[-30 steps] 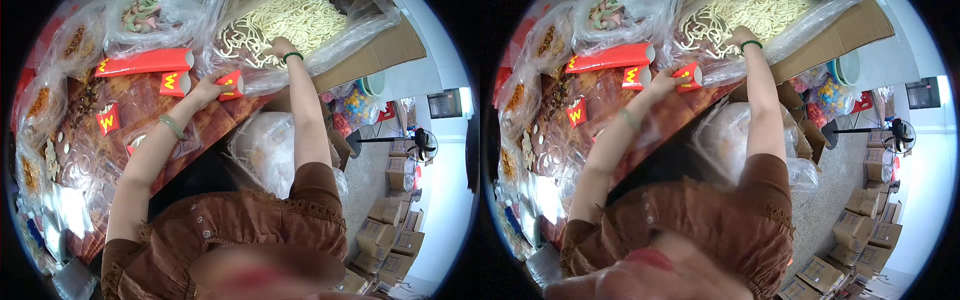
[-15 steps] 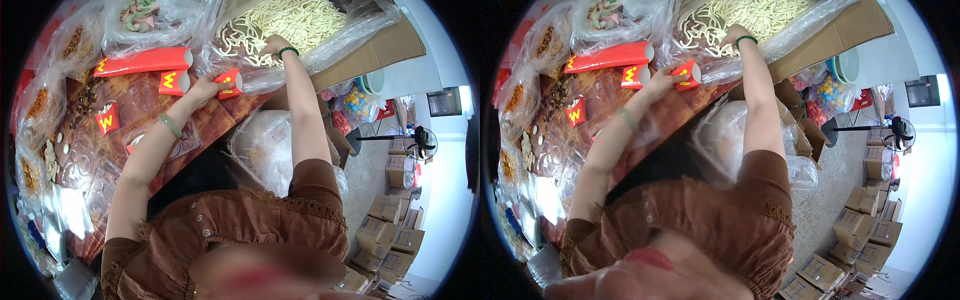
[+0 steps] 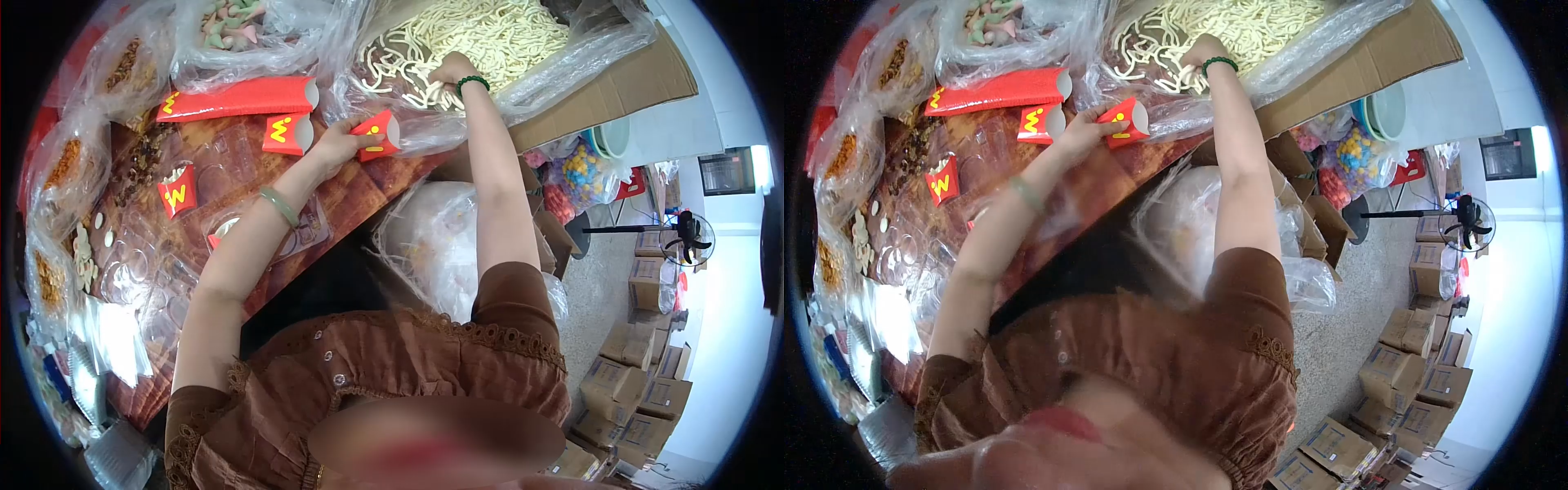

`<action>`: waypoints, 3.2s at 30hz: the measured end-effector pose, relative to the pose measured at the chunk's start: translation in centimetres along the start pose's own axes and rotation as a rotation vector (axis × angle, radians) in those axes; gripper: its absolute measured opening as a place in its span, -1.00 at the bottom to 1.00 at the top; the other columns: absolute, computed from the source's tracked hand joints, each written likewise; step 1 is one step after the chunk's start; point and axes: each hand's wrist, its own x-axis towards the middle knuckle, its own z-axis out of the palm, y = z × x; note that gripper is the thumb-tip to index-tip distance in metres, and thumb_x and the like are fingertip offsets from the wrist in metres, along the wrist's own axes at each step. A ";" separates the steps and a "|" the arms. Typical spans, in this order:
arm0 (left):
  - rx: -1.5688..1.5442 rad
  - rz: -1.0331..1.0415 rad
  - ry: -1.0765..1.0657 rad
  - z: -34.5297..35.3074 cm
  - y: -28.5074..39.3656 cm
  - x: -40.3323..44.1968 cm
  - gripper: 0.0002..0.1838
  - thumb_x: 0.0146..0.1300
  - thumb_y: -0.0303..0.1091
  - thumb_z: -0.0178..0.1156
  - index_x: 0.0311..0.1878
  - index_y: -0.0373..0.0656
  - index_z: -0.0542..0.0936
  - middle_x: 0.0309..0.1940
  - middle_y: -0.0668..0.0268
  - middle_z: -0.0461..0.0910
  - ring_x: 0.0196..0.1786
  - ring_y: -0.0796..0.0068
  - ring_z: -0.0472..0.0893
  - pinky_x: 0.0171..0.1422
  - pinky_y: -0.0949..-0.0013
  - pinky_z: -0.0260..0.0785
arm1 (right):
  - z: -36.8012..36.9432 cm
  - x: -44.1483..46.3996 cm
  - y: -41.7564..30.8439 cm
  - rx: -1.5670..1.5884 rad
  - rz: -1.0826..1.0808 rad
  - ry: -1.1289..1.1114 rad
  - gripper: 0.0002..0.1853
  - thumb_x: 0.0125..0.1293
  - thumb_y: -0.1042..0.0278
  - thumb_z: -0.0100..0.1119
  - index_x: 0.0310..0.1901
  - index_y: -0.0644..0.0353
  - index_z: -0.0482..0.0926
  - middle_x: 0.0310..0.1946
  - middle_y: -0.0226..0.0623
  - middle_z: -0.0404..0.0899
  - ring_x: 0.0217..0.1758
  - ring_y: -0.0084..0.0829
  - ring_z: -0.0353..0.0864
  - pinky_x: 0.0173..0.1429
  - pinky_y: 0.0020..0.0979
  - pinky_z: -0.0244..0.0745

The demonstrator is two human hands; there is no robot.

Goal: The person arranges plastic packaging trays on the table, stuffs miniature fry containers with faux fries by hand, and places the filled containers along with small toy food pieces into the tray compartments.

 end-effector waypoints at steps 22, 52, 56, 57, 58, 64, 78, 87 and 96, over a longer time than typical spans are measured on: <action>-0.195 0.189 0.380 3.9 4.3 5.9 -0.49 0.11 -0.49 0.31 0.12 -0.32 0.37 -0.11 0.16 0.56 -0.17 0.37 0.62 -0.34 0.37 0.56 | -3.5 -7.5 -6.6 -0.120 -0.859 -0.067 -0.63 0.03 0.36 0.28 -0.09 0.27 0.55 -0.29 -0.08 0.61 -0.21 -0.29 0.59 -0.08 -0.35 0.46; -0.171 0.346 0.145 1.3 4.2 1.4 -0.54 0.16 -0.53 0.25 0.14 -0.20 0.38 -0.02 0.25 0.51 -0.02 0.39 0.57 0.02 0.36 0.52 | -3.2 -13.5 -10.2 -0.118 -0.912 0.283 -0.89 0.12 0.43 0.19 -0.34 0.24 0.62 -0.47 -0.21 0.65 -0.43 -0.37 0.64 -0.29 -0.40 0.49; -0.224 0.390 0.147 0.9 4.1 0.6 -0.56 0.17 -0.52 0.25 0.12 -0.19 0.39 -0.03 0.26 0.52 -0.04 0.39 0.58 0.01 0.36 0.52 | -1.9 -13.4 -11.1 -0.156 -1.069 0.316 -0.87 0.14 0.43 0.15 -0.28 0.26 0.60 -0.50 -0.24 0.63 -0.47 -0.44 0.61 -0.37 -0.42 0.47; -0.191 0.392 0.139 0.3 4.2 0.3 -0.57 0.17 -0.52 0.25 0.11 -0.19 0.39 -0.04 0.26 0.52 -0.04 0.39 0.58 0.00 0.35 0.53 | -2.3 -14.4 -11.7 -0.039 -0.965 0.158 -0.84 0.16 0.43 0.13 -0.23 0.26 0.57 -0.50 -0.27 0.61 -0.49 -0.48 0.58 -0.40 -0.45 0.45; -0.157 0.394 0.130 0.0 4.4 0.0 -0.58 0.17 -0.52 0.24 0.11 -0.19 0.39 -0.05 0.27 0.53 -0.05 0.40 0.58 0.00 0.34 0.53 | -2.7 -15.3 -12.3 0.075 -0.857 0.002 -0.81 0.18 0.43 0.10 -0.18 0.27 0.55 -0.51 -0.31 0.59 -0.50 -0.52 0.56 -0.43 -0.47 0.44; -0.427 0.373 0.096 0.2 4.8 -2.9 -0.64 0.21 -0.60 0.15 0.08 -0.19 0.41 -0.05 0.22 0.54 -0.04 0.37 0.59 -0.03 0.30 0.55 | -3.0 -15.9 -13.6 0.272 -0.950 -0.025 -0.72 0.19 0.23 0.26 -0.23 0.29 0.53 -0.47 -0.36 0.57 -0.47 -0.62 0.52 -0.40 -0.56 0.42; -0.304 0.393 0.176 -2.1 4.5 -6.4 -0.63 0.20 -0.51 0.21 0.07 -0.16 0.41 -0.04 0.23 0.52 -0.06 0.37 0.58 -0.02 0.28 0.52 | 1.1 -19.6 -13.7 -0.030 -1.026 0.374 -0.80 0.11 0.36 0.25 -0.26 0.23 0.52 -0.42 -0.25 0.60 -0.34 -0.42 0.62 -0.24 -0.42 0.50; -0.495 0.239 -0.002 -3.2 3.6 -8.5 -0.61 0.31 -0.50 0.04 0.20 -0.17 0.30 0.05 0.19 0.48 0.00 0.32 0.58 0.03 0.22 0.53 | -1.2 -20.6 -15.3 0.286 -1.026 0.148 -0.80 0.18 0.39 0.24 -0.18 0.25 0.59 -0.36 -0.31 0.64 -0.34 -0.55 0.58 -0.22 -0.48 0.47; -0.528 0.249 -0.095 -2.8 3.7 -10.0 -0.56 0.32 -0.50 0.01 0.25 -0.18 0.24 0.08 0.17 0.45 0.04 0.30 0.57 0.05 0.14 0.54 | 0.3 -17.9 -11.2 0.442 -1.011 -0.112 -0.76 0.36 0.31 0.06 -0.05 0.26 0.55 -0.21 -0.41 0.60 -0.18 -0.60 0.54 -0.11 -0.55 0.45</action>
